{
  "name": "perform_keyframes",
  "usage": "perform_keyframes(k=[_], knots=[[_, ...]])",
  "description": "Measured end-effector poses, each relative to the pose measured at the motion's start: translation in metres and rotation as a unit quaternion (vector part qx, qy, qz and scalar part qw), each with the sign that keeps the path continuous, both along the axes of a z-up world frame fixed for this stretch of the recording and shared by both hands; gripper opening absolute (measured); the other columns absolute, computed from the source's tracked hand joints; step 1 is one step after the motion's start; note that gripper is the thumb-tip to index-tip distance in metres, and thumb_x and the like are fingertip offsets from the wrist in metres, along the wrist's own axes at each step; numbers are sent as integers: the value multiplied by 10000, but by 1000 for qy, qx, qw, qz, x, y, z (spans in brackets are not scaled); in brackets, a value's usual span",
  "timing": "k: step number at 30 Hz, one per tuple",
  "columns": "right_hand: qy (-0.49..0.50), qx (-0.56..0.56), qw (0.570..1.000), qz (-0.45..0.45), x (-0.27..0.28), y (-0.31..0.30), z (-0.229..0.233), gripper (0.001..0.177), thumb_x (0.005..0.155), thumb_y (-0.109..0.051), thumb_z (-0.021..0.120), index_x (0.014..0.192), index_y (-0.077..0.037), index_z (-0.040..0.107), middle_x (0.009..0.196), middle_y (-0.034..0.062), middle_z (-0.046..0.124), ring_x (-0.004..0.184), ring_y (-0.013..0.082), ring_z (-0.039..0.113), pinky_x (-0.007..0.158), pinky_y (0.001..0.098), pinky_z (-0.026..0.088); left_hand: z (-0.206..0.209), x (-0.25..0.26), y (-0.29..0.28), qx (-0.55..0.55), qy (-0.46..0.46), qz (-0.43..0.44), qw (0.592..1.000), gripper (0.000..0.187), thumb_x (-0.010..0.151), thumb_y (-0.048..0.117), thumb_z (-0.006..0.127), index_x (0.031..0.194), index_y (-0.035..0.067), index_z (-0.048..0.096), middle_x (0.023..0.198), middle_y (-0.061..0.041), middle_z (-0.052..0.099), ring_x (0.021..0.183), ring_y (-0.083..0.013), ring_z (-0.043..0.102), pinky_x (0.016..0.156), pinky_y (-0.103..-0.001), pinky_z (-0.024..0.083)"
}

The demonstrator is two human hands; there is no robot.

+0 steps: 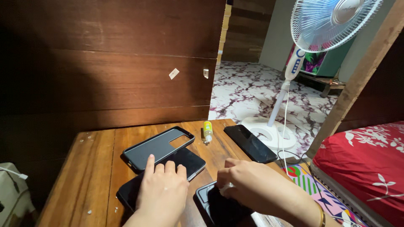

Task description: The person wipes the back and front surfaces of a smartphone and a phone case with a small white cloth. They repeatedly rub the surfaces, flip the phone, and continue wiping different areas.

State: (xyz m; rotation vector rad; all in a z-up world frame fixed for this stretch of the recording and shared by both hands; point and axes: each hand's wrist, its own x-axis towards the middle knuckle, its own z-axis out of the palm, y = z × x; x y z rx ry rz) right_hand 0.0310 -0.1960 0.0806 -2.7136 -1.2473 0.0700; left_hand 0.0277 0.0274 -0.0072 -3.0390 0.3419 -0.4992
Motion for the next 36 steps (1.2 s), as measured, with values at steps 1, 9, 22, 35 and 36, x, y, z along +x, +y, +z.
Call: perform_keyframes(k=[1, 9, 22, 35, 36], knots=[[-1, 7, 1000, 7, 1, -1, 0, 121, 863, -178, 663, 916, -73, 690, 940, 106, 662, 993, 300, 633, 839, 401, 524, 1, 1, -1, 12, -17, -3, 1000, 339, 885, 256, 622, 1165, 68, 651, 1054, -142, 654, 1036, -351, 647, 1160, -584, 232], [-69, -49, 990, 110, -2, -1, 1, 89, 841, -151, 639, 842, -97, 710, 1005, 45, 693, 1007, 295, 609, 844, 390, 527, 6, -1, 1, 17, 69, 14, 997, 395, 997, 389, 559, 1214, 66, 628, 1044, -107, 634, 1100, -307, 618, 1244, -580, 164], [19, -40, 993, -110, 11, -2, 2, 280, 848, -233, 715, 1063, -76, 627, 892, 144, 706, 885, 339, 693, 754, 407, 570, -45, -29, -62, -172, -162, -82, 968, 836, 822, 194, 601, 1616, 246, 344, 1173, -83, 562, 1118, -297, 577, 805, -463, 518], [-1, -75, 982, -171, 41, -39, 6, 226, 826, -293, 729, 932, -94, 715, 778, 134, 727, 753, 337, 706, 674, 419, 559, -60, -21, -68, -170, -384, -21, 907, 641, 809, 155, 605, 1449, 185, 575, 777, 19, 540, 722, -132, 582, 635, -352, 425], [27, -64, 989, -130, 35, -33, 5, 227, 857, -297, 702, 928, -81, 703, 786, 127, 729, 746, 316, 721, 671, 402, 569, -61, -19, -68, -168, -388, -32, 906, 642, 817, 154, 602, 1457, 179, 572, 781, 21, 542, 725, -130, 580, 623, -340, 417]])
